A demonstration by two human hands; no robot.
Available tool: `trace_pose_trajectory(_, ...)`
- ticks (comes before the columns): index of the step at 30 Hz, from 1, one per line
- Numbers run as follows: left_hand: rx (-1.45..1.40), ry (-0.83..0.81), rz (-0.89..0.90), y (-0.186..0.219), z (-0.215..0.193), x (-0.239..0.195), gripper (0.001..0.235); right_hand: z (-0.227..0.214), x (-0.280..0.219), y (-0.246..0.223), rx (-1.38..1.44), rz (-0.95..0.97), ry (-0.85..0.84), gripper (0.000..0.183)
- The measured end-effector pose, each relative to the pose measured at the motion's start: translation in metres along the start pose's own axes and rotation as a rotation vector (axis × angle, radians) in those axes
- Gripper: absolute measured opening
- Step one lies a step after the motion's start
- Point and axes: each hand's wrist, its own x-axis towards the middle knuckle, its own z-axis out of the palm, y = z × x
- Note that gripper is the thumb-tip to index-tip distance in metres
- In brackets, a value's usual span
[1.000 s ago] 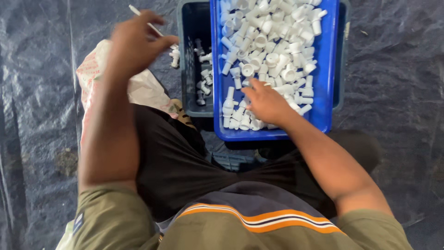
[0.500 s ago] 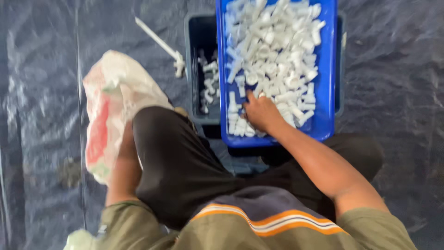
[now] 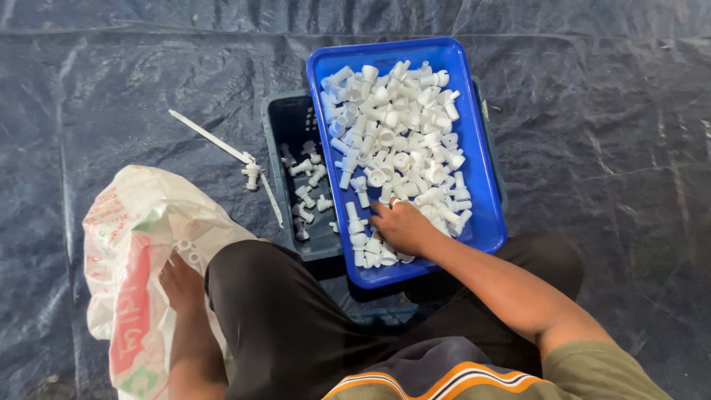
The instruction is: The person sits on a tarp and repeatedly picks up small white plastic components from a blue tray. They connect two pieces together by hand and place the assembled unit into a white plastic bag. The process is repeated continuously throughout the clip.
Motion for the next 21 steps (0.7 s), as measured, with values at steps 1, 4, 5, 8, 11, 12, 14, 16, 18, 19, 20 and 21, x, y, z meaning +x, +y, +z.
trace_pose_trajectory(1,0.025,0.098,0.108,-0.004,0.000,0.007,0.043,0.000,-0.001,-0.002,0.015,0.001,-0.003,0.028)
trace_pose_trajectory(4,-0.015,0.032,0.163,-0.005,0.007,0.037,0.060,-0.006,0.000,-0.002,0.036,0.020,-0.036,0.032)
trace_pose_trajectory(5,-0.100,-0.230,-0.011,-0.011,0.009,0.045,0.067,-0.008,0.001,-0.002,0.033,0.026,-0.068,0.031)
trace_pose_trajectory(8,-0.009,-0.168,0.074,-0.022,0.025,0.061,0.058,-0.013,0.007,-0.006,0.026,0.023,-0.111,0.032)
trace_pose_trajectory(11,-0.009,-0.371,-0.077,-0.033,0.035,0.059,0.071,-0.017,0.008,-0.007,0.036,0.039,-0.124,0.032)
trace_pose_trajectory(12,-0.065,-0.364,-0.090,-0.031,0.040,0.057,0.075,-0.019,0.008,-0.007,0.035,0.050,-0.127,0.031)
trace_pose_trajectory(14,0.022,-0.204,0.012,-0.028,0.046,0.048,0.075,-0.023,0.011,-0.006,0.045,0.066,-0.137,0.032)
trace_pose_trajectory(16,0.084,-0.139,0.099,-0.031,0.045,0.038,0.069,-0.024,0.015,-0.009,0.063,0.068,-0.146,0.032)
trace_pose_trajectory(18,0.106,-0.172,0.182,-0.028,0.045,0.035,0.058,-0.027,0.016,-0.008,0.073,0.069,-0.156,0.032)
trace_pose_trajectory(19,-0.021,-0.213,0.040,-0.026,0.045,0.033,0.052,-0.028,0.016,-0.008,0.076,0.070,-0.155,0.031)
trace_pose_trajectory(20,-0.146,-0.253,-0.103,-0.026,0.045,0.031,0.046,-0.028,0.016,-0.009,0.080,0.071,-0.154,0.031)
trace_pose_trajectory(21,-0.271,-0.286,-0.247,-0.026,0.043,0.031,0.040,-0.028,0.019,-0.008,0.081,0.069,-0.147,0.030)
